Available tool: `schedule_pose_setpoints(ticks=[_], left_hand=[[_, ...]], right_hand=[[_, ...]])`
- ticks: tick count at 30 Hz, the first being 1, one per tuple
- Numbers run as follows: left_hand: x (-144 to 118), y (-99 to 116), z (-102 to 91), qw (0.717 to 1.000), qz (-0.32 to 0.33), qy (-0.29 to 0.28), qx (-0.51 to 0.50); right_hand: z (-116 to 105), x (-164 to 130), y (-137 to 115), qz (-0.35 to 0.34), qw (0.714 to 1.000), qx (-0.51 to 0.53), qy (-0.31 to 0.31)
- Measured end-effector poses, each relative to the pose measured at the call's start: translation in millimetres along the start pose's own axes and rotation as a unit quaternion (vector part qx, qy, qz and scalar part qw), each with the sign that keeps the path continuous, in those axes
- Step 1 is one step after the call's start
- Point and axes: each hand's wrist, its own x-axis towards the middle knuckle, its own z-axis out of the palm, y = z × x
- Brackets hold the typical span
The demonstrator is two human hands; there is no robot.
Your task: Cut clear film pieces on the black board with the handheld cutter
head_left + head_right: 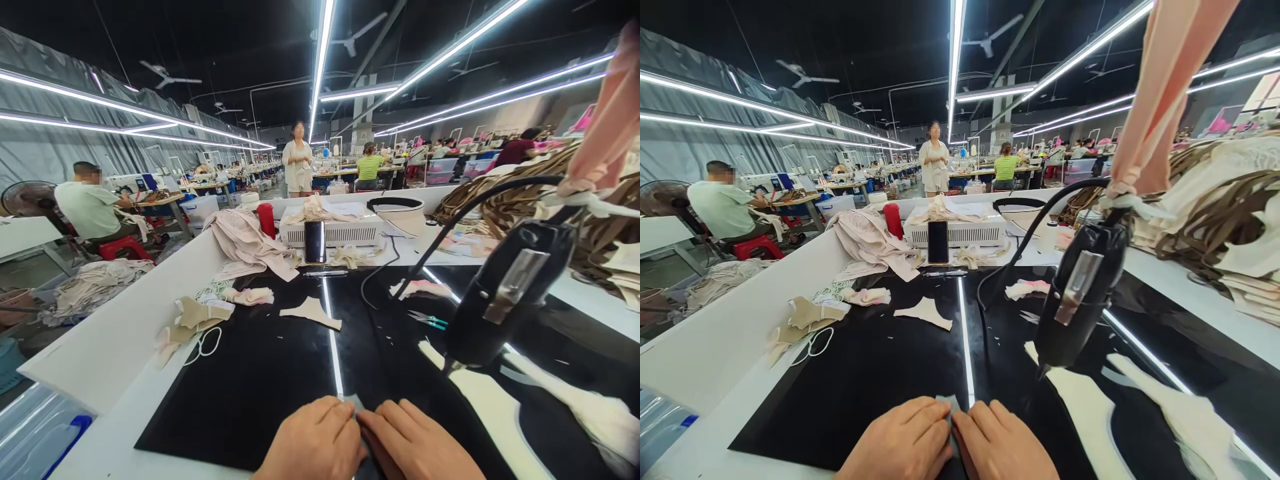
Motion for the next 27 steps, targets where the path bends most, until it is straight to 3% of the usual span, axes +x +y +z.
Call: schedule_pose_setpoints(ticks=[3,9,13,21,27], left_hand=[[0.7,2.2,-4.7,0.999,0.0,-0.032,-0.006],[5.4,8.0,-18.0,0.996,-0.012,-0.089,-0.015],[6.4,9.0,-20.2,0.995,-0.015,-0.093,-0.018],[4.9,7.3,-18.6,0.996,-0.018,-0.087,-0.001],[-3.1,-3.7,-20.5,0.997,0.046,-0.054,0.027]], right_hand=[[-3.8,2.2,-4.4,0.018,1.0,0.021,0.006],[-22.3,10.6,-9.5,0.029,0.998,0.016,-0.05],[-26.9,4.2,-9.4,0.046,0.997,0.011,-0.066],[-29.1,-12.6,-7.1,0.089,0.995,0.023,-0.038],[-55.4,-11.0,-10.8,0.114,0.986,0.008,-0.12]])
